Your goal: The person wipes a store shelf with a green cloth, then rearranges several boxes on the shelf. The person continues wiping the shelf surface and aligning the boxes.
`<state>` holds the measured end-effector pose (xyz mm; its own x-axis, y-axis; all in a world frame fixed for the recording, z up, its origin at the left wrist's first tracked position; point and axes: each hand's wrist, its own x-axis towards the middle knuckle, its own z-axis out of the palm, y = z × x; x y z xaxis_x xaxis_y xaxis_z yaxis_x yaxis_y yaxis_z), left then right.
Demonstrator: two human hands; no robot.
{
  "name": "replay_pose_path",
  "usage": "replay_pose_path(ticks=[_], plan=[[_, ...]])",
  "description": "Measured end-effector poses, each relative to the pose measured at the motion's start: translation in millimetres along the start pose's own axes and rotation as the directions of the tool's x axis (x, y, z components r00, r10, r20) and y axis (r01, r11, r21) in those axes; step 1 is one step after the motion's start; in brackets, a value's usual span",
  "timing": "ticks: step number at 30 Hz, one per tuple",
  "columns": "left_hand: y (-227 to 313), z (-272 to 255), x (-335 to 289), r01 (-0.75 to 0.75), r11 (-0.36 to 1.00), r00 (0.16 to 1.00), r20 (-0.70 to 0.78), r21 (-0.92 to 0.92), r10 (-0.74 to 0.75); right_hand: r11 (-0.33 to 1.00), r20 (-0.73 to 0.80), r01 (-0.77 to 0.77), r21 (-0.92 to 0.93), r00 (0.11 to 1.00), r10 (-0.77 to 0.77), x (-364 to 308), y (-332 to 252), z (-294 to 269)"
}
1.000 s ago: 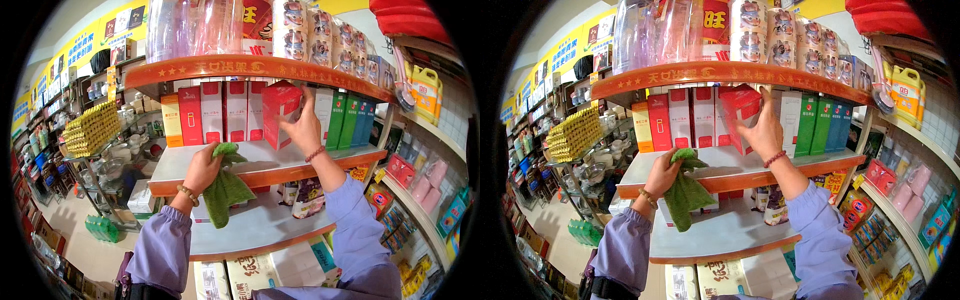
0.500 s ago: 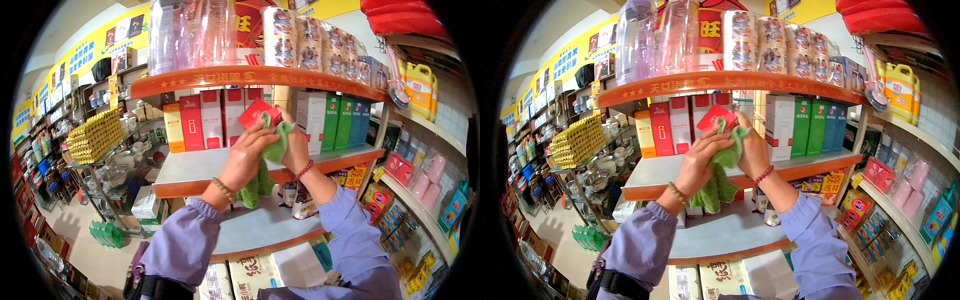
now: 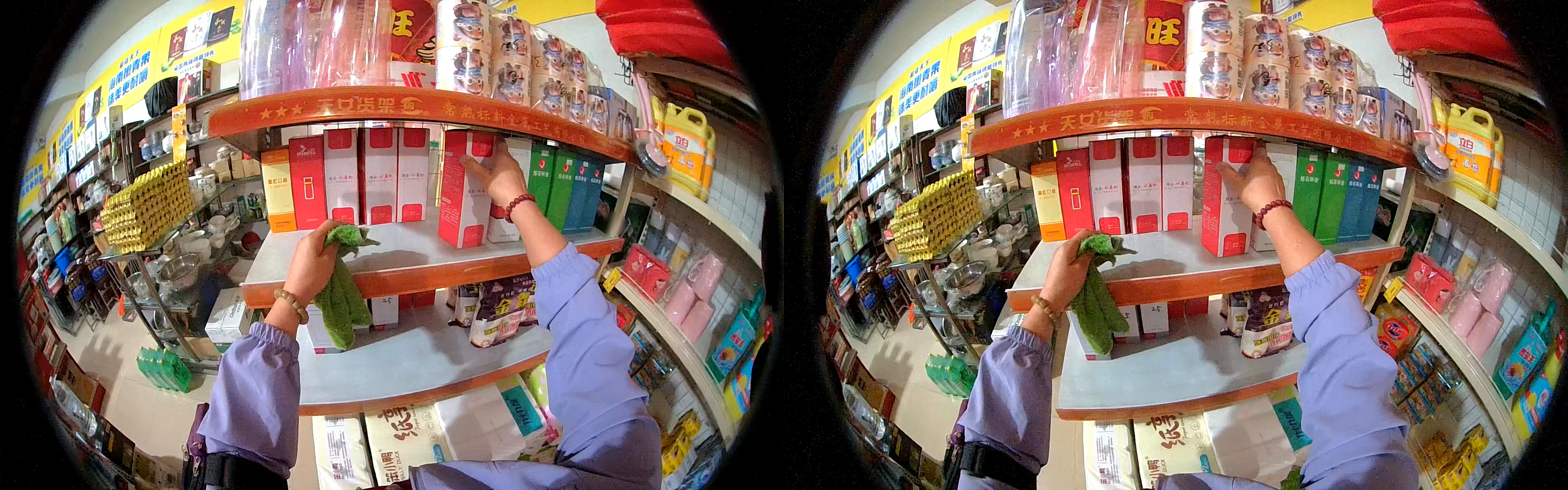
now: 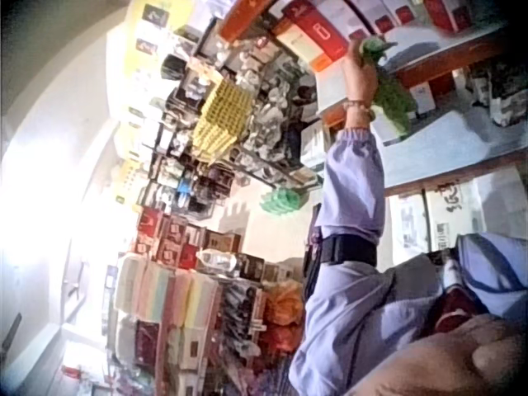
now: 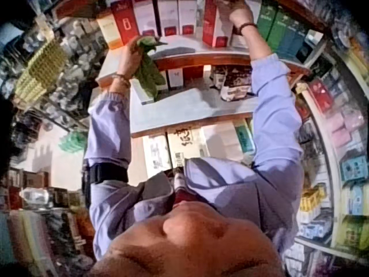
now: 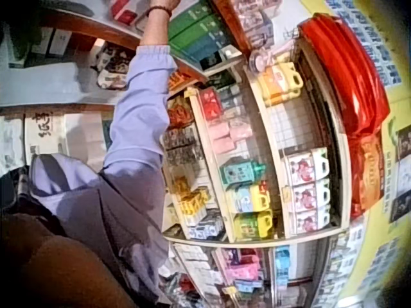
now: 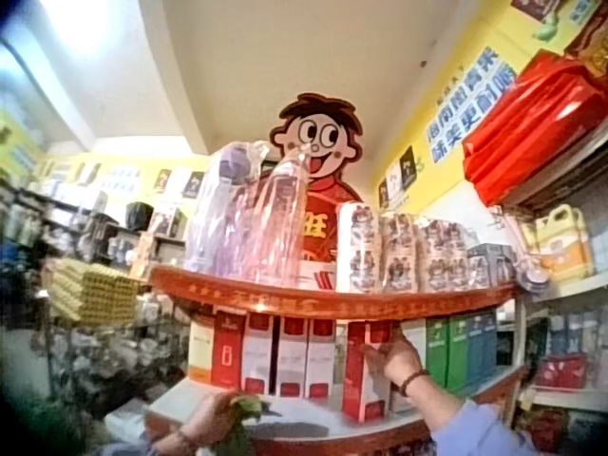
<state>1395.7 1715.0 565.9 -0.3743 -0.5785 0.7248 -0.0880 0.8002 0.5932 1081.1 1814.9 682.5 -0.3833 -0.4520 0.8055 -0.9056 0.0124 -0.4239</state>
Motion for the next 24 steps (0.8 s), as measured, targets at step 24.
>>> replay_pose_path(ticks=[24], plan=[[6, -4, -8, 0.010, 0.999, 1.000, -0.002, 0.053, -0.010, 0.537, 0.389, 0.738, -0.407, 0.673, -0.630, -56, 33, 38]])
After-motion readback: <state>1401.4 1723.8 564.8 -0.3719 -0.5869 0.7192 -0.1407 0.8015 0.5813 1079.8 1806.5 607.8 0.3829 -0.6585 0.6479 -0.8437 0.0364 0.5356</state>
